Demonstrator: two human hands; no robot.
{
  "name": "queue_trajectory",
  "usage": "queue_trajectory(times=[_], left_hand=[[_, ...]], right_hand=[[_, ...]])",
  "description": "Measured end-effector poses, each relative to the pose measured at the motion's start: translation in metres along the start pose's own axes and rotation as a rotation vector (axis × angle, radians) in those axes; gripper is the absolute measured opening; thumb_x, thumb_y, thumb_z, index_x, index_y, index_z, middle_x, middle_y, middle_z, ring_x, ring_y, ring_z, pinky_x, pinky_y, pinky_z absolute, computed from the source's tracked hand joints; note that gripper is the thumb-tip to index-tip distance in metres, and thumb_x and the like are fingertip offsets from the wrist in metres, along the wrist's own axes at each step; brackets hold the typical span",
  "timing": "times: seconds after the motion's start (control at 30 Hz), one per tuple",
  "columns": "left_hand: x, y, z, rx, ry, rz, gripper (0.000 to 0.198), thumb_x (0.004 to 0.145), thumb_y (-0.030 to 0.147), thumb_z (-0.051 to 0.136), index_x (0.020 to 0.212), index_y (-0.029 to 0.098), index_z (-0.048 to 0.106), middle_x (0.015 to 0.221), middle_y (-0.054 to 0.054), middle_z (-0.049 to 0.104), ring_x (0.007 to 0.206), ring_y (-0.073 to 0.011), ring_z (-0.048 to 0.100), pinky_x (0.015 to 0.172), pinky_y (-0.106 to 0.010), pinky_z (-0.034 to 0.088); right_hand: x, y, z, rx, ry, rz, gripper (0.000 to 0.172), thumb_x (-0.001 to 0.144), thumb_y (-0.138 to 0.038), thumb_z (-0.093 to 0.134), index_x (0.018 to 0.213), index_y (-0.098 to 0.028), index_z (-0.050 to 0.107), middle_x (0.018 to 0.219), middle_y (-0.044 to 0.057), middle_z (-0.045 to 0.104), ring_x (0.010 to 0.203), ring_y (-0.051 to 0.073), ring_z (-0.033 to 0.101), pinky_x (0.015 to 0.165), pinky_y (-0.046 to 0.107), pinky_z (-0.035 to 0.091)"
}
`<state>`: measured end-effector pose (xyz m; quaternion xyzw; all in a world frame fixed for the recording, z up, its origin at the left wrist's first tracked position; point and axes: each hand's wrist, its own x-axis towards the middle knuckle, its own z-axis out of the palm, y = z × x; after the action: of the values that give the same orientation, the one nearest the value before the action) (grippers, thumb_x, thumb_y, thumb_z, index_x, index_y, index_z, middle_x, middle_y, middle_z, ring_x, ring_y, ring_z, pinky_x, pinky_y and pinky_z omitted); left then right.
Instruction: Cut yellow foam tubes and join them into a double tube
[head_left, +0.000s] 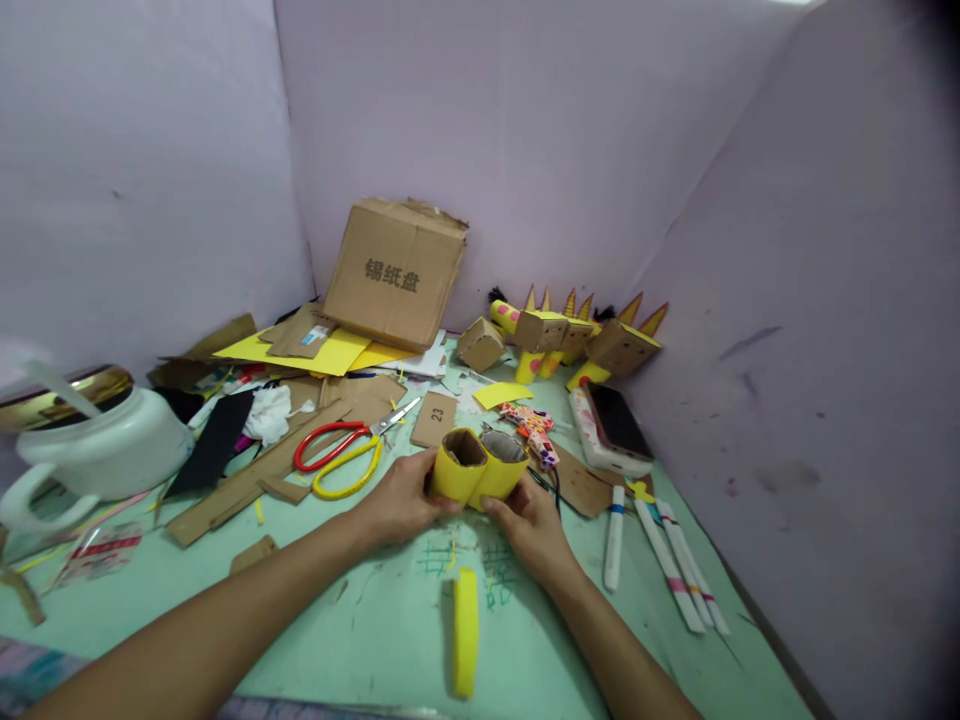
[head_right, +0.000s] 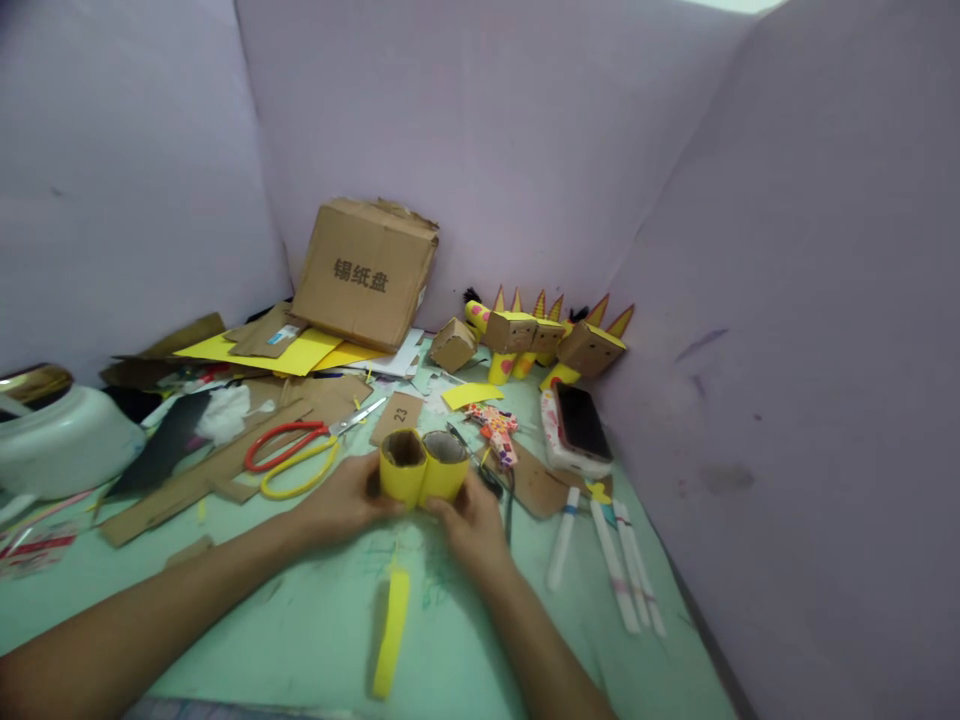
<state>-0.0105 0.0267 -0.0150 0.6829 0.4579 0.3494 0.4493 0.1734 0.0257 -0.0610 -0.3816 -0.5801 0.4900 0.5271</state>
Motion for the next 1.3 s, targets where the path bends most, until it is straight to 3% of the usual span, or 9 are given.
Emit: queue_trajectory(times=[0.43,0.6,0.8,0.97,1.1,1.3], left_hand=[[0.002,-0.003,0.001,0.074,0.013,-0.008,0.033,0.062,0.016,0.064,0.094,0.015,0.059,0.090,-0.006,0.068,0.084,-0.0259,0.062,0.072,-0.034,0.048],[0.004,-0.003,0.001,0.045,0.010,-0.029,0.040,0.063,0.023,0.067,0.100,0.013,0.056,0.096,-0.008,0.068,0.087,-0.0260,0.062,0.074,-0.034,0.049],[0.001,-0.004,0.004,0.008,-0.098,-0.027,0.034,0.060,0.015,0.067,0.093,0.016,0.061,0.090,-0.002,0.069,0.084,-0.0232,0.062,0.071,-0.030,0.049],[0.002,-0.006,0.005,0.028,-0.098,-0.028,0.030,0.060,0.015,0.066,0.090,0.016,0.063,0.087,-0.001,0.068,0.081,-0.0232,0.061,0.068,-0.030,0.049],[-0.003,-0.004,0.006,0.028,-0.097,-0.008,0.030,0.061,0.019,0.068,0.090,0.015,0.062,0.086,-0.003,0.067,0.082,-0.0240,0.061,0.068,-0.030,0.049],[-0.010,0.008,0.025,-0.103,-0.127,0.072,0.053,0.061,0.023,0.072,0.110,0.016,0.053,0.107,-0.006,0.065,0.098,-0.0258,0.059,0.084,-0.035,0.047]], right_hand=[[-0.002,-0.001,0.000,-0.062,0.024,-0.011,0.034,0.069,-0.016,0.066,0.102,-0.018,0.057,0.099,0.006,0.066,0.089,0.023,0.060,0.082,0.037,0.048],[-0.001,-0.010,-0.003,-0.096,0.035,0.014,0.034,0.068,-0.017,0.067,0.101,-0.018,0.059,0.099,0.005,0.068,0.090,0.023,0.061,0.081,0.037,0.049],[-0.008,-0.008,-0.011,-0.150,-0.001,0.104,0.033,0.063,-0.016,0.071,0.093,-0.017,0.061,0.093,0.004,0.069,0.086,0.024,0.063,0.077,0.037,0.051],[-0.010,-0.005,-0.011,-0.173,-0.009,0.124,0.033,0.063,-0.014,0.069,0.095,-0.017,0.062,0.096,0.004,0.070,0.088,0.023,0.063,0.079,0.036,0.050],[-0.012,-0.019,-0.009,-0.180,-0.012,0.126,0.034,0.061,-0.012,0.071,0.093,-0.017,0.062,0.093,0.004,0.070,0.084,0.023,0.064,0.075,0.035,0.051],[-0.039,-0.049,-0.023,-0.254,0.087,0.093,0.042,0.059,-0.013,0.074,0.098,-0.019,0.059,0.092,0.004,0.069,0.082,0.024,0.064,0.073,0.036,0.051]])
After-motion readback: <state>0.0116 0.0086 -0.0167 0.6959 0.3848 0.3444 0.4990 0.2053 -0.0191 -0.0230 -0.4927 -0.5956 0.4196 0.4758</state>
